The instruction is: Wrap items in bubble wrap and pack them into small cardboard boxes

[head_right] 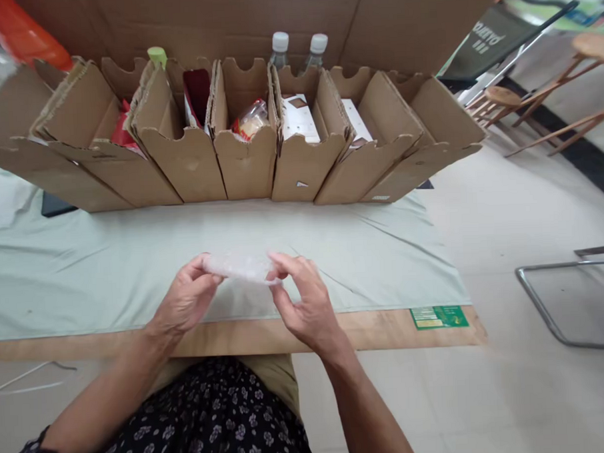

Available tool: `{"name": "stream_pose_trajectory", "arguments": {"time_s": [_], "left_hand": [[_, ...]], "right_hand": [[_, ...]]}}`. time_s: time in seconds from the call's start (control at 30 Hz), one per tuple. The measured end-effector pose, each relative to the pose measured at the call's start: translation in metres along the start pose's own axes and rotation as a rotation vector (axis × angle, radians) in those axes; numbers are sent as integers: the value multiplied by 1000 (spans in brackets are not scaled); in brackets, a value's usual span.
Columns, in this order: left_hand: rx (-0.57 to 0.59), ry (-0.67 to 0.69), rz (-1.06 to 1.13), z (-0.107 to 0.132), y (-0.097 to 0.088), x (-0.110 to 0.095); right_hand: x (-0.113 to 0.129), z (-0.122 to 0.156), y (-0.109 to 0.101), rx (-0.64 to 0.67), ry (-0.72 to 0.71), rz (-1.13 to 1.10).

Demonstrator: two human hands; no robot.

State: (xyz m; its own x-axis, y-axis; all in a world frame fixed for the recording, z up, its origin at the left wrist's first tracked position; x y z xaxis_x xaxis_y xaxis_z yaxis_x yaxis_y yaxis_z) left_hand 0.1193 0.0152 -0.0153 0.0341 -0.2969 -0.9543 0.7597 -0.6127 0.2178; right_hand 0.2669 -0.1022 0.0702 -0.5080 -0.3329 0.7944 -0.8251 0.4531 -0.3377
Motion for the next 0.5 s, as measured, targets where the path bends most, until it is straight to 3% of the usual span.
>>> {"name": "stream_pose_trajectory", "arguments": {"time_s": [0.07, 0.13, 0.2, 0.27, 0.3, 0.37, 0.43, 0.5], "left_hand": [[-52, 186, -187, -1, -9, -24], [-64, 254, -364, -5, -22, -36], [-114, 187, -493, -12, -47, -31], [-234, 72, -592, -14, -81, -19], [-314, 33, -640, -10, -97, -15], [-447, 57, -774, 2, -115, -17], [-481, 236, -990, 16, -102, -32], [-380, 476, -1251, 27, -63, -42]], "right_hand": [[21, -6, 1, 20, -142, 197], [30, -4, 13, 112, -213, 328], [25, 7, 35, 304, -186, 353], [11, 24, 50, 469, -113, 306], [5, 30, 52, 487, -82, 276], [-8, 33, 43, 397, -38, 253], [-24, 27, 32, 263, 3, 312], [-46, 13, 28, 190, 108, 455]]}}
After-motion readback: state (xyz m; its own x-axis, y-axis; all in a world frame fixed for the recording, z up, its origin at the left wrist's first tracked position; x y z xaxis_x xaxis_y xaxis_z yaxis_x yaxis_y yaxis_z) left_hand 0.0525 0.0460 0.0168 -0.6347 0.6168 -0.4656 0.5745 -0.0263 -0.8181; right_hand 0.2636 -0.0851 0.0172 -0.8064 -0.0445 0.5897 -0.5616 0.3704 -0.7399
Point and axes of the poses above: each hand's wrist, its own z-axis away from the middle knuckle, its own y-axis out of the palm, x = y × z, the point moved 8 cm from there along -z, towards the middle knuckle, and after that the axes turned 15 degrees about -z, right-handed, at the moved point
